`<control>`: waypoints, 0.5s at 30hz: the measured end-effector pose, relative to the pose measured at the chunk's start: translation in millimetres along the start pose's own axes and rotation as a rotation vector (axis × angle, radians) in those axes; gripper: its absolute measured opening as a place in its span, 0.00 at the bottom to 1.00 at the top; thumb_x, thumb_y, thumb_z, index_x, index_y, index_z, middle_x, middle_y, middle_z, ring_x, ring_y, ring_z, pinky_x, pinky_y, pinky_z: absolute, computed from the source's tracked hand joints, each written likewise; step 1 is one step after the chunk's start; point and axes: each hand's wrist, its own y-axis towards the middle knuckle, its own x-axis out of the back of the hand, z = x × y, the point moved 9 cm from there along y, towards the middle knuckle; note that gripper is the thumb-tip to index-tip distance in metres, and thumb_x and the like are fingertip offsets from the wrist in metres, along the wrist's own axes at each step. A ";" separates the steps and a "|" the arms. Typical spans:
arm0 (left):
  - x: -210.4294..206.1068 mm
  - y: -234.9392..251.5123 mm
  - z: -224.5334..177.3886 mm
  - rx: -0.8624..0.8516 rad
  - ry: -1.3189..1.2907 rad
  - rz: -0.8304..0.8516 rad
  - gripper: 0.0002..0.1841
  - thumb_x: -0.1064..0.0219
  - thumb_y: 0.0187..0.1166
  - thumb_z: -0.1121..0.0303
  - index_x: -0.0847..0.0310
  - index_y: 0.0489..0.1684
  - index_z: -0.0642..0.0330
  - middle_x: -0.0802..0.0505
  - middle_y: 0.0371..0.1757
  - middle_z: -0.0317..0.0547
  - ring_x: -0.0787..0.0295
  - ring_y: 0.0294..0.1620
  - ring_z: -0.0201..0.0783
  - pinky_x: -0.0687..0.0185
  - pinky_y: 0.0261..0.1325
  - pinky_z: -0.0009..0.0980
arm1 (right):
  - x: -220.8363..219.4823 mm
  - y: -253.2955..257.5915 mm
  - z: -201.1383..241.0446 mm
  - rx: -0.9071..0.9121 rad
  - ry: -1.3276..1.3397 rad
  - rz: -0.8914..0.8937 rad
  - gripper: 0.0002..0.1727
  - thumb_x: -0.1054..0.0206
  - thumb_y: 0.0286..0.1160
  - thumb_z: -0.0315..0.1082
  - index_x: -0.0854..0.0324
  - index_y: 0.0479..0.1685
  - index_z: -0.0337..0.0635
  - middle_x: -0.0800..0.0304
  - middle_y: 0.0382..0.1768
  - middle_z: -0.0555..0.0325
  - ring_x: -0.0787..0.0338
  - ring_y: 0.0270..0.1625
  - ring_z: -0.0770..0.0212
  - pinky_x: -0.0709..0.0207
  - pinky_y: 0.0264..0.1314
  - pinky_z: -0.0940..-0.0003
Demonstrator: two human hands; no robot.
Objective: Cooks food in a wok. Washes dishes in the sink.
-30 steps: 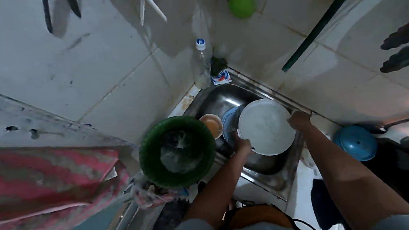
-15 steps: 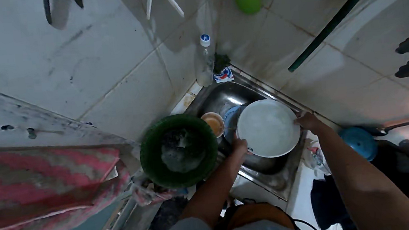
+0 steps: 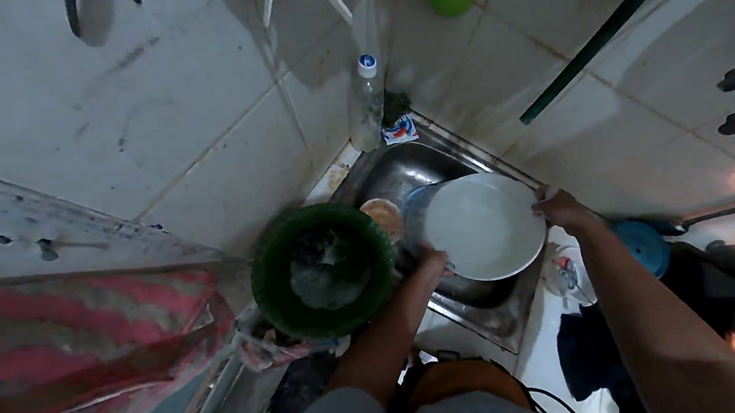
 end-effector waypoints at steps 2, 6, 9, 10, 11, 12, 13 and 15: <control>-2.1 1.0 -0.6 -0.005 0.011 0.025 0.38 0.40 0.80 0.82 0.58 0.90 0.61 0.25 0.72 0.67 0.12 0.52 0.49 0.11 0.47 0.39 | 4.1 -3.9 2.5 0.002 0.004 -0.019 0.19 0.38 0.86 0.28 0.28 0.72 0.32 0.17 0.53 0.33 0.16 0.44 0.46 0.20 0.49 0.48; -7.0 1.0 -0.5 -0.013 0.015 0.068 0.36 0.39 0.78 0.83 0.52 0.87 0.67 0.22 0.68 0.66 0.13 0.50 0.46 0.13 0.48 0.36 | 12.0 -9.7 4.1 -0.011 0.032 -0.067 0.20 0.38 0.86 0.29 0.28 0.72 0.31 0.17 0.54 0.33 0.17 0.46 0.46 0.22 0.51 0.47; -9.2 0.1 -2.6 -0.031 0.031 0.093 0.39 0.39 0.77 0.84 0.55 0.89 0.65 0.25 0.73 0.67 0.13 0.55 0.48 0.12 0.51 0.37 | 15.2 -4.6 0.0 -0.015 0.023 -0.084 0.20 0.36 0.85 0.29 0.28 0.71 0.31 0.16 0.53 0.33 0.16 0.46 0.45 0.22 0.51 0.45; -8.9 -0.7 -3.7 -0.035 0.038 0.089 0.39 0.39 0.77 0.84 0.54 0.89 0.64 0.24 0.72 0.66 0.13 0.54 0.47 0.12 0.50 0.36 | 15.3 -4.7 0.4 -0.018 0.014 -0.084 0.20 0.36 0.85 0.29 0.27 0.71 0.32 0.17 0.52 0.33 0.17 0.45 0.46 0.22 0.49 0.46; -9.0 -1.1 -4.2 -0.035 0.037 0.088 0.38 0.39 0.77 0.84 0.54 0.89 0.64 0.24 0.71 0.65 0.13 0.52 0.46 0.12 0.48 0.35 | 15.2 -6.0 1.5 -0.023 0.015 -0.081 0.21 0.37 0.85 0.30 0.28 0.73 0.32 0.16 0.53 0.33 0.17 0.45 0.45 0.22 0.50 0.46; -9.6 -1.4 -4.3 -0.034 0.028 0.096 0.39 0.39 0.77 0.84 0.54 0.89 0.64 0.24 0.72 0.66 0.13 0.53 0.47 0.12 0.49 0.36 | 15.3 -8.0 2.8 -0.023 0.023 -0.080 0.21 0.37 0.85 0.30 0.28 0.73 0.32 0.17 0.54 0.32 0.17 0.46 0.45 0.21 0.51 0.45; -10.5 -1.8 -4.1 -0.031 0.025 0.103 0.40 0.39 0.77 0.84 0.57 0.91 0.63 0.25 0.73 0.66 0.13 0.53 0.47 0.12 0.49 0.36 | 16.3 -10.2 3.9 -0.023 0.029 -0.087 0.21 0.36 0.85 0.30 0.28 0.73 0.31 0.17 0.54 0.32 0.16 0.47 0.44 0.22 0.51 0.44; -12.5 -1.6 -2.1 -0.020 0.020 0.109 0.41 0.39 0.77 0.84 0.59 0.91 0.62 0.25 0.73 0.66 0.13 0.54 0.47 0.12 0.50 0.36 | 19.0 -14.3 6.9 -0.020 0.022 -0.106 0.20 0.35 0.84 0.30 0.27 0.71 0.31 0.17 0.53 0.31 0.17 0.45 0.44 0.22 0.50 0.44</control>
